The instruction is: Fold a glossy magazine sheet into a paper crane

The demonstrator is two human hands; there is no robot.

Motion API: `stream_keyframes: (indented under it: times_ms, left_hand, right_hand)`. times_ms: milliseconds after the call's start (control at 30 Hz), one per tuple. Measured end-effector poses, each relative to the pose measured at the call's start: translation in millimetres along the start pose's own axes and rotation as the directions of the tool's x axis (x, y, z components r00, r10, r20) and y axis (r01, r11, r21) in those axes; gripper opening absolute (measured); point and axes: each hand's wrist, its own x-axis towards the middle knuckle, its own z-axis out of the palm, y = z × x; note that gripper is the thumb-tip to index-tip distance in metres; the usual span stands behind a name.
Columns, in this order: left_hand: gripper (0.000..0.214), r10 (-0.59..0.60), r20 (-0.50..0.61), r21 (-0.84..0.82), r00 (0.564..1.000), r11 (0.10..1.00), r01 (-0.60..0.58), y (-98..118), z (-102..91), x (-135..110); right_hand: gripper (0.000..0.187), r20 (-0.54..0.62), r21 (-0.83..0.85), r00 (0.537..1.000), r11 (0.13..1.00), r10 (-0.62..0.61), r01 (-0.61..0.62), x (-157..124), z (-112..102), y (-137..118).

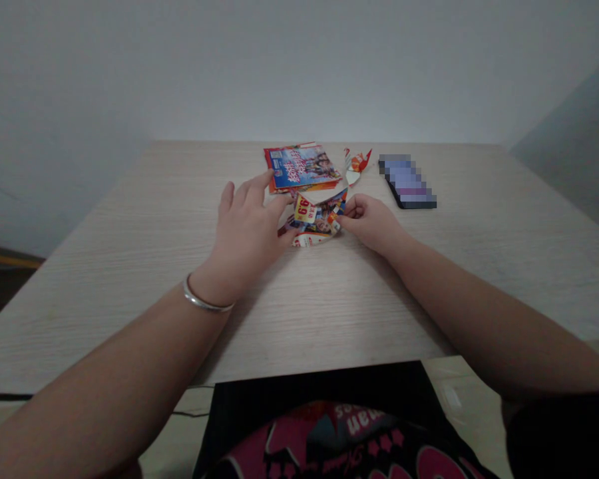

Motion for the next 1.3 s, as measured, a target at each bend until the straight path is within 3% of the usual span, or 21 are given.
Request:
stream_keyframes:
  times_ms: [100, 233, 400, 533, 667, 900, 1100, 1300]
  left_hand:
    - [0.045, 0.074, 0.019, 0.011, 0.997, 0.997, -0.074, 6, -4.2, 0]
    - [0.05, 0.191, 0.048, -0.112, 0.98, 0.976, -0.185, 11, -4.3, 2]
    - [0.105, 0.304, 0.111, -0.131, 0.946, 0.948, -0.29, 14, 2.7, -1]
    - [0.127, 0.255, 0.189, -0.093, 0.948, 0.966, -0.241, 15, 6.8, -3]
    - [0.13, 0.19, 0.252, -0.068, 0.949, 0.982, -0.178, 18, 5.8, -1]
    - [0.139, 0.193, 0.266, -0.077, 0.944, 0.981, -0.179, 15, 10.9, 1]
    - [0.14, 0.162, 0.238, -0.127, 0.958, 0.983, -0.134, 12, 12.8, 1]
    - [0.134, 0.129, 0.212, -0.152, 0.969, 0.983, -0.098, 13, 1.9, 1]
  right_hand:
    - [0.016, -0.001, 0.026, 0.999, 0.999, -0.036, 0.036, 1, 2, 4]
    - [0.017, 0.019, 0.071, 0.996, 0.994, -0.083, 0.082, -1, 4, 3]
    - [0.019, 0.065, 0.12, 0.993, 0.989, -0.095, 0.086, -7, 8, -9]
    - [0.022, 0.083, 0.21, 0.982, 0.966, -0.169, 0.149, -9, 11, -13]
    - [0.033, 0.038, 0.312, 0.972, 0.927, -0.233, 0.21, -7, 12, -10]
    - [0.017, 0.076, 0.15, 0.909, 0.906, -0.411, 0.397, -8, 7, -6]
    - [0.042, 0.301, 0.136, 0.895, 0.944, -0.329, 0.301, -14, -1, -7]
    - [0.037, 0.287, 0.115, 0.91, 0.954, -0.299, 0.277, -14, -4, -7]
